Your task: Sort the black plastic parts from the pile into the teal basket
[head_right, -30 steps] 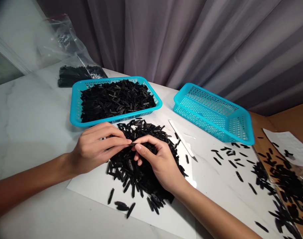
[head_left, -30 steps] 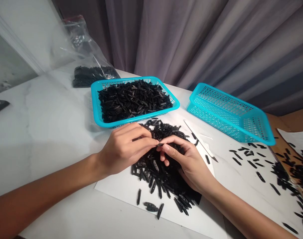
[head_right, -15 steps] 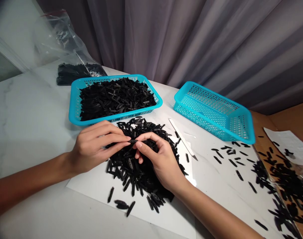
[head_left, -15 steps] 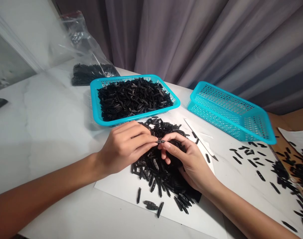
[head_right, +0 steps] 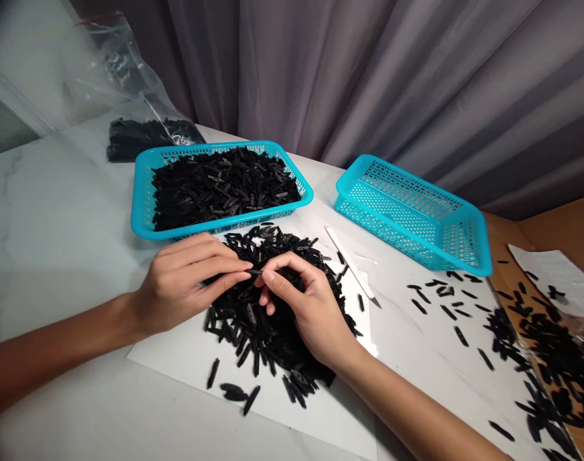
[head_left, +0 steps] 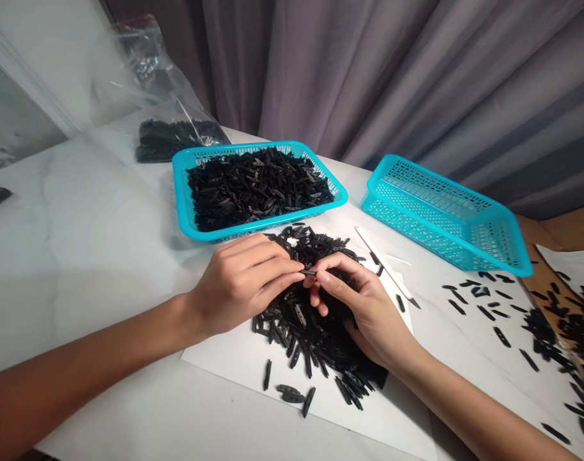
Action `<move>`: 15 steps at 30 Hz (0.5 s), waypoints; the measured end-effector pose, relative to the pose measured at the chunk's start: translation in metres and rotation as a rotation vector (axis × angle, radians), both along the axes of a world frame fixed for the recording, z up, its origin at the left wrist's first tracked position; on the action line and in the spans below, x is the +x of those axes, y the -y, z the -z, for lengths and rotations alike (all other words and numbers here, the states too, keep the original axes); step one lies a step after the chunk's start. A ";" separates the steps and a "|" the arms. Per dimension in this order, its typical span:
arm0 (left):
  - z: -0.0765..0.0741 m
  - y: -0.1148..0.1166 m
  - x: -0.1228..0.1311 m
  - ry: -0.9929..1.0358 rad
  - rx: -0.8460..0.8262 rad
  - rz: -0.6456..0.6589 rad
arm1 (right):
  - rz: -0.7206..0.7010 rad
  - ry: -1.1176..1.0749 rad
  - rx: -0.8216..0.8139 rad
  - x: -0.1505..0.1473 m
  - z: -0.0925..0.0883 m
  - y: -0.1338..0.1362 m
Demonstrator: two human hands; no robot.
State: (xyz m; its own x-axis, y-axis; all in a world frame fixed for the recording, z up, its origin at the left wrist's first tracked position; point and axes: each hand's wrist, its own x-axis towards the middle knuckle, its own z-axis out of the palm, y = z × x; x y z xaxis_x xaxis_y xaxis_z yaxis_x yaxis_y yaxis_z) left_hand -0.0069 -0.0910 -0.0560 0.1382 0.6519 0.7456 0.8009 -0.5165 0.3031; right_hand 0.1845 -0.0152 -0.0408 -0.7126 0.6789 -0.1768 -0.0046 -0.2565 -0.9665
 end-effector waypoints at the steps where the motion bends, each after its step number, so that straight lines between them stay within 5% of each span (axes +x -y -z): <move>1: 0.000 0.000 0.000 -0.002 -0.002 0.004 | 0.003 0.002 -0.006 0.000 0.000 0.000; 15: 0.000 0.000 0.000 -0.017 -0.007 0.034 | 0.012 0.019 -0.042 0.000 -0.002 0.000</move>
State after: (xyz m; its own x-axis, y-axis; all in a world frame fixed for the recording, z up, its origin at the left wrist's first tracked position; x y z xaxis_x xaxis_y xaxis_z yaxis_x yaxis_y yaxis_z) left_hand -0.0066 -0.0914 -0.0558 0.1727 0.6521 0.7382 0.7878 -0.5413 0.2938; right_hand 0.1844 -0.0156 -0.0393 -0.7007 0.6791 -0.2188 0.0105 -0.2968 -0.9549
